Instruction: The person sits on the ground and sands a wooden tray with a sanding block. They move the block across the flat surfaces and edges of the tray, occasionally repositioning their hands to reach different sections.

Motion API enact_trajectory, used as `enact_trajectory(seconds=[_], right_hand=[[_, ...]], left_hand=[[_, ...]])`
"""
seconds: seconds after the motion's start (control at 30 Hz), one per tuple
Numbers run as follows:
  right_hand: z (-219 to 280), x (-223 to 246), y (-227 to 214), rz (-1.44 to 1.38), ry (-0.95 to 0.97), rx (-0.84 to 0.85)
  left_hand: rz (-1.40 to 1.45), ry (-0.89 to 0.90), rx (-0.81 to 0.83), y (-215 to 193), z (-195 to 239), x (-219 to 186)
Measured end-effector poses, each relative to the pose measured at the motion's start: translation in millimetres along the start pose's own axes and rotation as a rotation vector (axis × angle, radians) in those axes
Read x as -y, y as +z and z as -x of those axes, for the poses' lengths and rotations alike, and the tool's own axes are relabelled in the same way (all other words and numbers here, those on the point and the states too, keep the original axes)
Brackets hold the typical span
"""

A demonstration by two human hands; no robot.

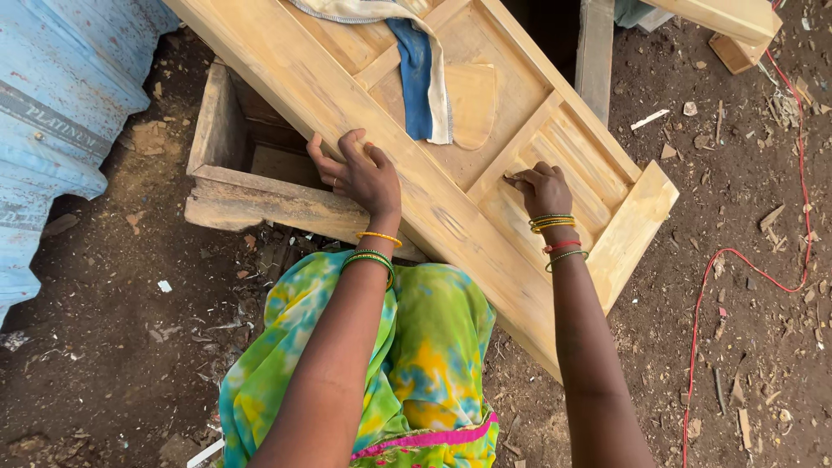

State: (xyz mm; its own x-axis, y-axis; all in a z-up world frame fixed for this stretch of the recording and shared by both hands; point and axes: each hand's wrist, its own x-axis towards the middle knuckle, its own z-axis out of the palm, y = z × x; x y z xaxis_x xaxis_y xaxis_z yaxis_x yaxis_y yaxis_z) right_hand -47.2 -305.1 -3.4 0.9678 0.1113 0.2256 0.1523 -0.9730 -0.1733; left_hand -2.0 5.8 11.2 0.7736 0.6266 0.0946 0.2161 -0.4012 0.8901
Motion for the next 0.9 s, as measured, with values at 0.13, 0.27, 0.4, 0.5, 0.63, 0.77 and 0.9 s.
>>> enact_trajectory(seconds=[0.13, 0.27, 0.4, 0.5, 0.63, 0.77, 0.9], right_hand=[[11, -2, -3, -0.027, 0.028, -0.022], [1, 8, -6, -0.145, 0.083, 0.062], [12, 36, -5, 0.034, 0.102, -0.111], [29, 59, -13, 0.030, 0.062, -0.111], [45, 73, -31, 0.026, -0.160, -0.096], [25, 69, -37, -0.013, 0.037, -0.167], [33, 72, -21, 0.040, 0.106, -0.200]], left_hand=[[-0.041, 0.022, -0.039, 0, 4, 3], [-0.019, 0.017, -0.017, 1, 1, 1], [-0.044, 0.020, -0.026, 1, 3, 3], [-0.022, 0.014, -0.002, 2, 0, 3], [-0.065, 0.020, -0.005, 0, 1, 3], [-0.027, 0.013, 0.002, 0, -1, -2], [-0.059, 0.013, -0.023, 0, 3, 4]])
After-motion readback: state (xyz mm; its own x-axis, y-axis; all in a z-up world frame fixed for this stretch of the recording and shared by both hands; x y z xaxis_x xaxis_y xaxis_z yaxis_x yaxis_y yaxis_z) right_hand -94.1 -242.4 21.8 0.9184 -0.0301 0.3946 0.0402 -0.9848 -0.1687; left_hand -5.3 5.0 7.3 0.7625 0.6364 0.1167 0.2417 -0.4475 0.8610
